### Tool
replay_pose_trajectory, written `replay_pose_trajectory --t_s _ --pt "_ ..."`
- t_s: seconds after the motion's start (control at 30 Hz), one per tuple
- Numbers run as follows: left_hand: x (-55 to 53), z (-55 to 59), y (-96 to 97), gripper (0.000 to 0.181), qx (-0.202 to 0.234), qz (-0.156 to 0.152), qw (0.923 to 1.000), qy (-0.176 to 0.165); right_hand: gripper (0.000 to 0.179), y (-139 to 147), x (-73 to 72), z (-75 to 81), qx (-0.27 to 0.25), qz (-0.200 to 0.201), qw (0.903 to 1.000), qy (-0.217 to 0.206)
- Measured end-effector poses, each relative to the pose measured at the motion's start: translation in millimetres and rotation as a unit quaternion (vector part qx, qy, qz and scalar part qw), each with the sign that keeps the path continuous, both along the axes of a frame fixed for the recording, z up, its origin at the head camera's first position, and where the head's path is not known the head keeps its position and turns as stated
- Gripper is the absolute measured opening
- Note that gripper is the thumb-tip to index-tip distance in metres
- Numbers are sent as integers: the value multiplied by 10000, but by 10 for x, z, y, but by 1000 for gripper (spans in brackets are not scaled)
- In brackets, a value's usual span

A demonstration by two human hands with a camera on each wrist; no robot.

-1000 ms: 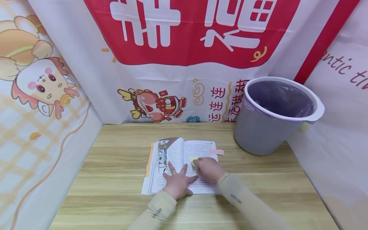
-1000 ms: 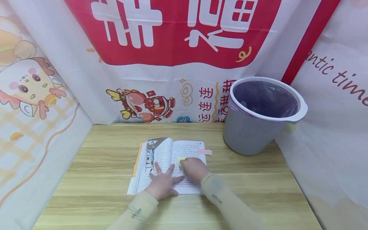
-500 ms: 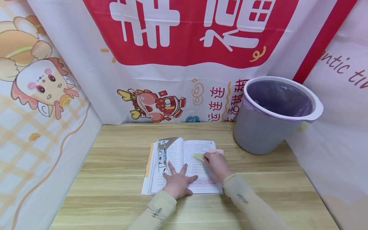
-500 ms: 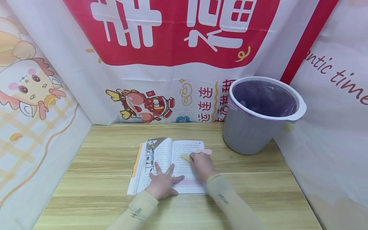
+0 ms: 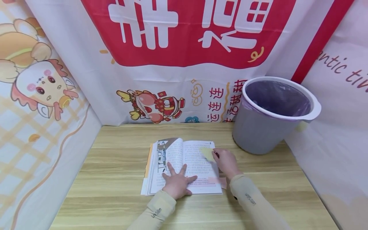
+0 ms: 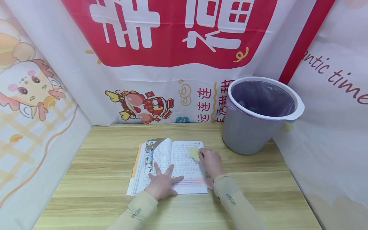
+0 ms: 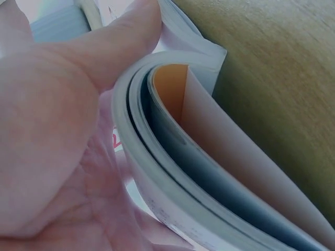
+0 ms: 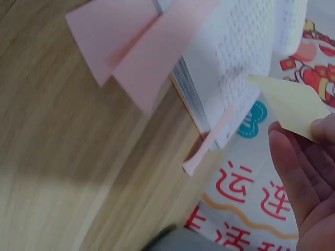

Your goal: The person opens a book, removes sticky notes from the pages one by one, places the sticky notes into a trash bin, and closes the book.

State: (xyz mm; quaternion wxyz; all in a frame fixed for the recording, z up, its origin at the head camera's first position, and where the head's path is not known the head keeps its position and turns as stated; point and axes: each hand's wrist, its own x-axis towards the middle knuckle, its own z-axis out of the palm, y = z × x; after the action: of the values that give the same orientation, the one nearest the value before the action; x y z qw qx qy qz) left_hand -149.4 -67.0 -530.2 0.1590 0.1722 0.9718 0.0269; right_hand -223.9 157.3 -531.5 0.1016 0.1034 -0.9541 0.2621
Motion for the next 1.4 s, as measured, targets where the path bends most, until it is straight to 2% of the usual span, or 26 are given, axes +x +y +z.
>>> replay_pose_trajectory --t_s 0.1,0.2,0.33,0.57,0.73,0.83,0.9,0.97,1.13,1.27,1.4 --pt "-3 -8 1 70 -5 -11 10000 0 19 68 14 69 -141 -27 9993 340" --pt "2 -10 3 70 -18 -15 10000 -5 18 133 28 166 -252 49 9960 854" --pt "9 -3 7 70 -4 -10 10000 -28 16 211 62 390 -475 260 9832 1741" --pt "13 29 9 69 64 -13 10000 -8 22 421 148 952 -626 405 9530 2937" --pt "16 25 10 69 75 -23 10000 37 23 601 210 1441 -894 390 9284 3587" --pt "14 21 12 69 113 -6 9999 53 18 722 224 1751 -1129 251 9127 3919" --pt "16 21 15 69 125 2 9999 55 14 823 213 1931 -1207 33 9075 4023" --pt "16 16 10 69 139 16 9999 59 13 924 191 2092 -1201 -269 9101 3956" --pt "18 10 -2 69 140 10 9999 34 23 1205 56 2318 -920 -1066 9347 3265" --pt "22 6 -10 69 122 -10 9999 54 26 1392 -84 2349 -665 -1490 9493 2689" --pt "27 14 -11 69 75 -43 9999 94 28 1528 -200 2309 -413 -1738 9601 2151"
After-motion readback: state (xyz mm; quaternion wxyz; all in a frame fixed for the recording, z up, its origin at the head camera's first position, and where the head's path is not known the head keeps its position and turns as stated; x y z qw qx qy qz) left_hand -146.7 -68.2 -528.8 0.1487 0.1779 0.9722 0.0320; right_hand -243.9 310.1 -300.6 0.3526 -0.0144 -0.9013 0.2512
